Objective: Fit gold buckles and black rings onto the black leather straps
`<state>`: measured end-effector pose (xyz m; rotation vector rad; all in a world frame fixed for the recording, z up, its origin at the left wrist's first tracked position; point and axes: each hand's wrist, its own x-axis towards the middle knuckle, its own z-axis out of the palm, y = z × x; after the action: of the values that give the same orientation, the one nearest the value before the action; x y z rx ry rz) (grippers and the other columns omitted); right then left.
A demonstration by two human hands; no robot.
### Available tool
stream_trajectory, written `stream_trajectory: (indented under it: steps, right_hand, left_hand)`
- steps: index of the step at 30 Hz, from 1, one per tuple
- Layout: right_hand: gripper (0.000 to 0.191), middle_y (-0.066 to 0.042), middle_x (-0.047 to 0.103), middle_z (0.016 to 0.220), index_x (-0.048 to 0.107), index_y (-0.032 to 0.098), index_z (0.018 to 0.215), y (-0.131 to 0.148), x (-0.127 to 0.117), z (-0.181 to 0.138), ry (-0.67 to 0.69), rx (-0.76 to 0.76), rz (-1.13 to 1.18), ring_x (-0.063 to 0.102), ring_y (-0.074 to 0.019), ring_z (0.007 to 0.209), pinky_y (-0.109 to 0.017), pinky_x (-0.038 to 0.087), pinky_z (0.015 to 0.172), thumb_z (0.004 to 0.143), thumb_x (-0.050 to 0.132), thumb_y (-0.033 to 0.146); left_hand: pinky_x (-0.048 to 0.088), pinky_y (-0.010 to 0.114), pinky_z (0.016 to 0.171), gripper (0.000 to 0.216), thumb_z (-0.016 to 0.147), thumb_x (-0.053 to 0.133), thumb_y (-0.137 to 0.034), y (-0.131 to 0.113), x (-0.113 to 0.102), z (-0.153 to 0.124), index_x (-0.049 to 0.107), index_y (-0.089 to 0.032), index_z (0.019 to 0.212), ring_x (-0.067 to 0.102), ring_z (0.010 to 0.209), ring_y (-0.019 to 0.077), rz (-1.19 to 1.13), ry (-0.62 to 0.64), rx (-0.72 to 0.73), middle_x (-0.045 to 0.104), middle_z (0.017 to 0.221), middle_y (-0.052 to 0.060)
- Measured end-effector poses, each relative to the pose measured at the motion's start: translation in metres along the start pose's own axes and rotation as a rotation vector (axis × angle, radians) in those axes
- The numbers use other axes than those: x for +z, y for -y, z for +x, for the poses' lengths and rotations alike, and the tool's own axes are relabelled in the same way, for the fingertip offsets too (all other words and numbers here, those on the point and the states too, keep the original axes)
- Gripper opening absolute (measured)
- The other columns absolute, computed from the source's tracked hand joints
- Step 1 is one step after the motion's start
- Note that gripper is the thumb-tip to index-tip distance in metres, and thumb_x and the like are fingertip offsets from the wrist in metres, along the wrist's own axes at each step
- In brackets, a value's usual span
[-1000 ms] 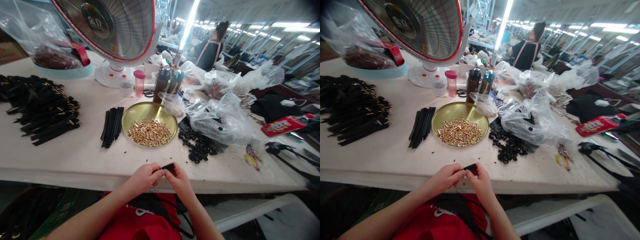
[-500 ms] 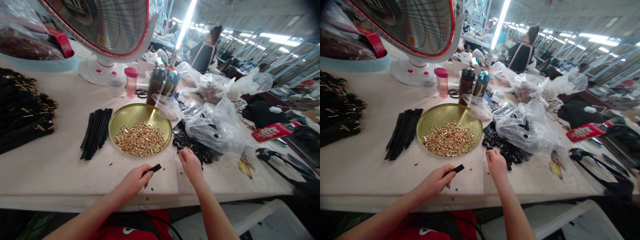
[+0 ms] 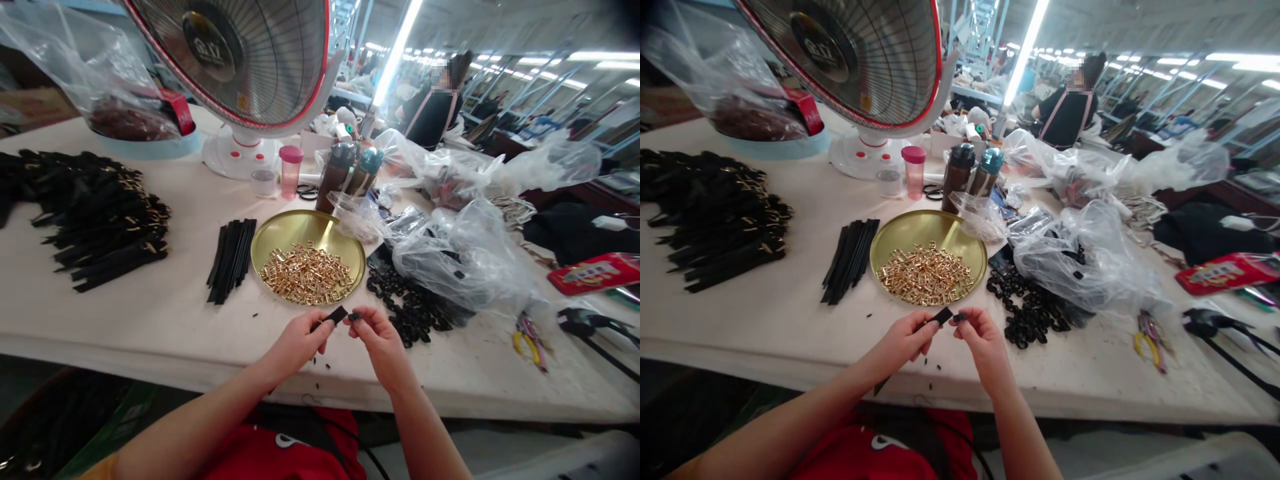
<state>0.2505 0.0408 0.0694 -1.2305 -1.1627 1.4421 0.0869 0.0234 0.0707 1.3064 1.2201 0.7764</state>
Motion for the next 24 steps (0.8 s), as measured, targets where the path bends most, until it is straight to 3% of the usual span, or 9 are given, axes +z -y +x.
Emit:
stream_trajectory:
  steps: [8,10,13,16,19,24]
  right_hand:
    - [0.029,0.002,0.060,0.061,0.062,0.019,0.095,-0.008,0.012,-0.015,0.028,0.090,-0.057,0.053,-0.0108,0.059,-0.026,0.043,0.063,0.072,0.058,0.037]
    - [0.030,0.000,0.063,0.066,0.063,0.019,0.095,-0.011,0.011,-0.018,0.031,0.152,0.018,0.054,-0.0105,0.060,-0.026,0.043,0.064,0.072,0.058,0.037]
    - [0.032,-0.004,0.065,0.090,0.063,0.022,0.098,-0.012,0.009,-0.024,0.071,0.218,0.120,0.057,-0.0111,0.067,-0.028,0.044,0.068,0.071,0.060,0.037]
    - [0.031,-0.004,0.064,0.100,0.062,0.024,0.101,-0.011,0.007,-0.029,0.102,0.154,0.064,0.054,-0.0104,0.068,-0.028,0.044,0.069,0.072,0.060,0.035]
    - [0.030,-0.003,0.065,0.096,0.061,0.025,0.103,-0.012,0.005,-0.031,0.135,0.063,-0.033,0.051,-0.0098,0.063,-0.028,0.044,0.067,0.076,0.055,0.034]
    - [0.029,-0.002,0.066,0.088,0.062,0.025,0.102,-0.014,0.004,-0.030,0.240,-0.072,-0.308,0.052,-0.0118,0.061,-0.031,0.044,0.067,0.076,0.052,0.031]
  left_hand:
    - [0.029,0.019,0.049,0.024,0.081,0.039,-0.034,0.000,-0.005,-0.017,0.055,-0.017,0.076,0.044,0.051,0.0092,0.297,0.015,0.060,0.049,0.055,-0.004]
    - [0.028,0.020,0.049,0.023,0.081,0.039,-0.032,0.001,-0.004,-0.020,0.057,-0.018,0.077,0.045,0.052,0.0098,0.371,0.014,0.067,0.051,0.058,-0.004]
    - [0.027,0.020,0.048,0.024,0.081,0.038,-0.032,0.000,-0.002,-0.023,0.058,-0.018,0.078,0.045,0.053,0.0102,0.428,0.011,0.070,0.052,0.059,-0.003]
    - [0.027,0.020,0.048,0.028,0.083,0.035,-0.035,-0.001,-0.001,-0.024,0.059,-0.019,0.082,0.044,0.052,0.0099,0.404,0.064,0.066,0.051,0.058,-0.004]
    - [0.027,0.020,0.049,0.032,0.084,0.033,-0.036,-0.002,-0.002,-0.025,0.060,-0.020,0.085,0.044,0.052,0.0099,0.405,0.125,0.077,0.052,0.060,-0.004]
    - [0.029,0.022,0.055,0.025,0.081,0.038,-0.029,-0.001,-0.007,-0.025,0.062,-0.020,0.083,0.050,0.062,0.0127,0.593,0.123,0.162,0.060,0.071,0.000]
